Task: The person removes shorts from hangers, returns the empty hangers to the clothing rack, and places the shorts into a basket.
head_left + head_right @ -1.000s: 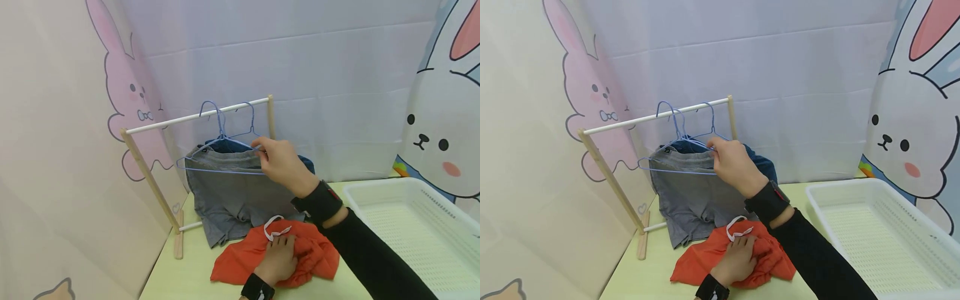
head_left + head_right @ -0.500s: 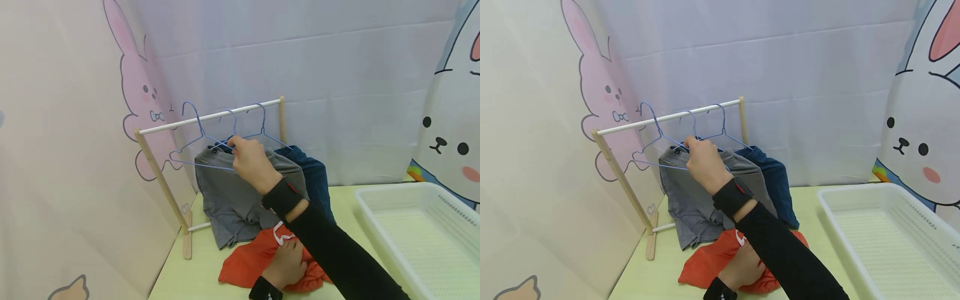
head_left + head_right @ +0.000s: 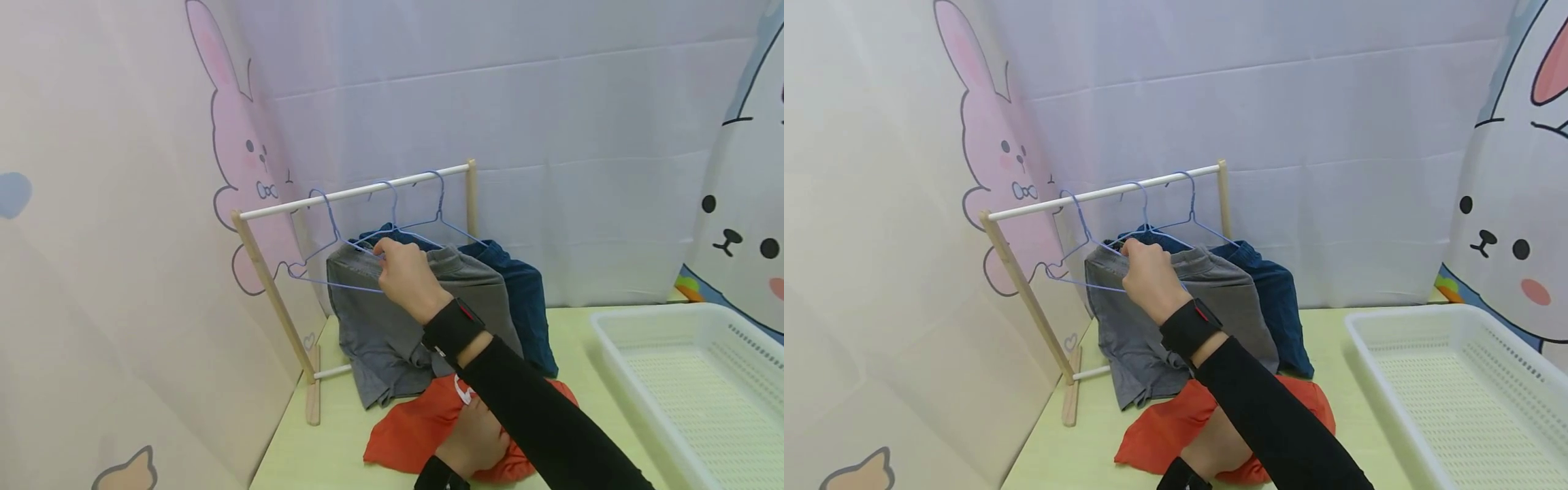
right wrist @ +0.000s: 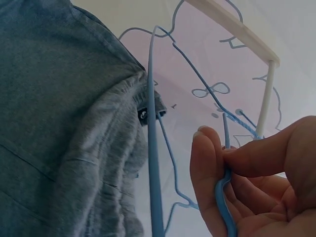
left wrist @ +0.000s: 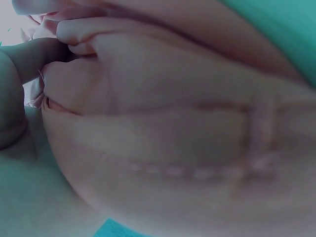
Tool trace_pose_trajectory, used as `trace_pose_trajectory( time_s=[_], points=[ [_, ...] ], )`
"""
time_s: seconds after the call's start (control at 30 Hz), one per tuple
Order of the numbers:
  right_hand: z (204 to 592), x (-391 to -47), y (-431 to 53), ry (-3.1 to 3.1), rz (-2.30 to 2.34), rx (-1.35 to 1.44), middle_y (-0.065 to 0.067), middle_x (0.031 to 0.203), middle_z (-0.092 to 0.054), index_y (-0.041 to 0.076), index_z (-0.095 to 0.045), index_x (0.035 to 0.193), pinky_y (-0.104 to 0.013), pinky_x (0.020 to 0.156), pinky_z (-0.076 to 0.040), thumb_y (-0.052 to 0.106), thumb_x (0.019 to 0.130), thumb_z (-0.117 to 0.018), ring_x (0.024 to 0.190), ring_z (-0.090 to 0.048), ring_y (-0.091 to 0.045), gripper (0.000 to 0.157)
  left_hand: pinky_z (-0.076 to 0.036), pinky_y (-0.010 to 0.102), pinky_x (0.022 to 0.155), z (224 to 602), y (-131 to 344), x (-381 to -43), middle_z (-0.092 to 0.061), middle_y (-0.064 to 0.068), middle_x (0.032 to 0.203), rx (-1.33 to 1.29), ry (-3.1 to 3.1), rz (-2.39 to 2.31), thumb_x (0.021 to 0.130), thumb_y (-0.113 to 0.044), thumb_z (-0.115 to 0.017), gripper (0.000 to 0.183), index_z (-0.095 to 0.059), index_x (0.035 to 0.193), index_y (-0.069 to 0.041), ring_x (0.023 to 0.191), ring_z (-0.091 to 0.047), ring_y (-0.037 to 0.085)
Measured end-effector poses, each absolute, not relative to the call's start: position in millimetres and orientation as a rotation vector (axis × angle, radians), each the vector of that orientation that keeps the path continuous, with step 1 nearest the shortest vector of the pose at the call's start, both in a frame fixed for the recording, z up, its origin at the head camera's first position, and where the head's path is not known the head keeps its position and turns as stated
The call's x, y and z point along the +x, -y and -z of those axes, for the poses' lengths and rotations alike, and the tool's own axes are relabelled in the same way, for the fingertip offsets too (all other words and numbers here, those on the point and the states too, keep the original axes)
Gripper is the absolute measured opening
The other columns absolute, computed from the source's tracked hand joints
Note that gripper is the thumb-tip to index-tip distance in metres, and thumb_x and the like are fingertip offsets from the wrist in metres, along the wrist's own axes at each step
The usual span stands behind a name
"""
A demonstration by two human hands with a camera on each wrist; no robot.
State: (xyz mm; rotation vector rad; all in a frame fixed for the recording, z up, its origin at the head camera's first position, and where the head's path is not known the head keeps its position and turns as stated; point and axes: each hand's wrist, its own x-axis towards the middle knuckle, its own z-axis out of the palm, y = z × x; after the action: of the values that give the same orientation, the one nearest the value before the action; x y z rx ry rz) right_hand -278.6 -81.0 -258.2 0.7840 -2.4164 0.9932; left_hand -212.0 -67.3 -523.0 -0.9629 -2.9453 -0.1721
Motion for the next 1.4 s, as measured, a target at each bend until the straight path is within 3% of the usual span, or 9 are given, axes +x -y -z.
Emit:
trace_pose_trajectory(
  time_s=[0.13,0.53,0.77,0.93,1.07,1.2,1.4],
  points=[
    [268,-281,76,2.424,-1.02,0.799,-0.009,0.072,-0.065,0.0,-0.068,0.123,-0.026,0.051,-0.034,-0.005,0.099,-0.056,0.047,-0.045,-0.015,0.027,-0.044,0.031,0.104,524,63,-209,-0.048,-0.003,0.154,-0.93,2.939,0.169,0.101,-0.035,-0.061,0.054,-0.052,0.151,-0.017,0.13,-0.048,0.013],
    [282,-282,63,2.465,-1.041,0.794,-0.009,0.086,-0.071,0.003,-0.069,0.126,-0.026,0.05,-0.035,-0.001,0.1,-0.055,0.05,-0.046,-0.013,0.029,-0.046,0.032,0.101,531,48,-202,-0.052,-0.003,0.147,-0.864,3.011,0.185,0.101,-0.039,-0.061,0.05,-0.057,0.145,-0.016,0.124,-0.049,0.013],
    [283,-281,38,2.452,-1.068,0.817,-0.004,0.063,-0.054,0.001,-0.068,0.124,-0.026,0.045,-0.026,0.003,0.1,-0.051,0.043,-0.033,-0.011,0.03,-0.047,0.03,0.099,533,41,-200,-0.059,-0.004,0.131,-0.828,3.039,0.319,0.099,-0.036,-0.065,0.048,-0.057,0.14,-0.012,0.118,-0.053,0.011],
    [268,-273,8,2.419,-1.054,0.738,-0.008,0.085,-0.071,0.003,-0.071,0.119,-0.03,0.049,-0.035,0.008,0.1,-0.053,0.048,-0.045,-0.016,0.027,-0.048,0.032,0.102,532,42,-202,-0.061,-0.002,0.129,-0.79,3.007,0.506,0.096,-0.028,-0.07,0.042,-0.057,0.134,-0.016,0.119,-0.056,0.013],
    [257,-260,-24,2.387,-1.067,0.652,-0.01,0.105,-0.076,0.006,-0.072,0.118,-0.033,0.056,-0.044,0.012,0.1,-0.053,0.069,-0.063,-0.022,0.027,-0.047,0.034,0.106,528,47,-203,-0.062,0.0,0.131,-0.769,2.972,0.513,0.096,-0.027,-0.069,0.044,-0.056,0.137,-0.016,0.124,-0.056,0.016],
    [259,-247,-56,2.349,-1.093,0.612,-0.01,0.109,-0.077,0.006,-0.072,0.12,-0.036,0.061,-0.046,0.011,0.101,-0.051,0.088,-0.069,-0.025,0.028,-0.049,0.036,0.103,518,56,-204,-0.064,0.004,0.127,-0.792,2.901,0.517,0.094,-0.024,-0.07,0.045,-0.058,0.135,-0.012,0.119,-0.06,0.019],
    [290,-235,-93,2.4,-1.043,0.59,-0.013,0.108,-0.076,0.002,-0.07,0.122,-0.051,0.08,-0.056,0.013,0.103,-0.058,0.093,-0.072,-0.031,0.026,-0.048,0.034,0.103,515,68,-205,-0.062,-0.002,0.131,-0.786,2.944,0.689,0.09,-0.028,-0.073,0.056,-0.053,0.141,-0.015,0.119,-0.058,0.013]
  ],
)
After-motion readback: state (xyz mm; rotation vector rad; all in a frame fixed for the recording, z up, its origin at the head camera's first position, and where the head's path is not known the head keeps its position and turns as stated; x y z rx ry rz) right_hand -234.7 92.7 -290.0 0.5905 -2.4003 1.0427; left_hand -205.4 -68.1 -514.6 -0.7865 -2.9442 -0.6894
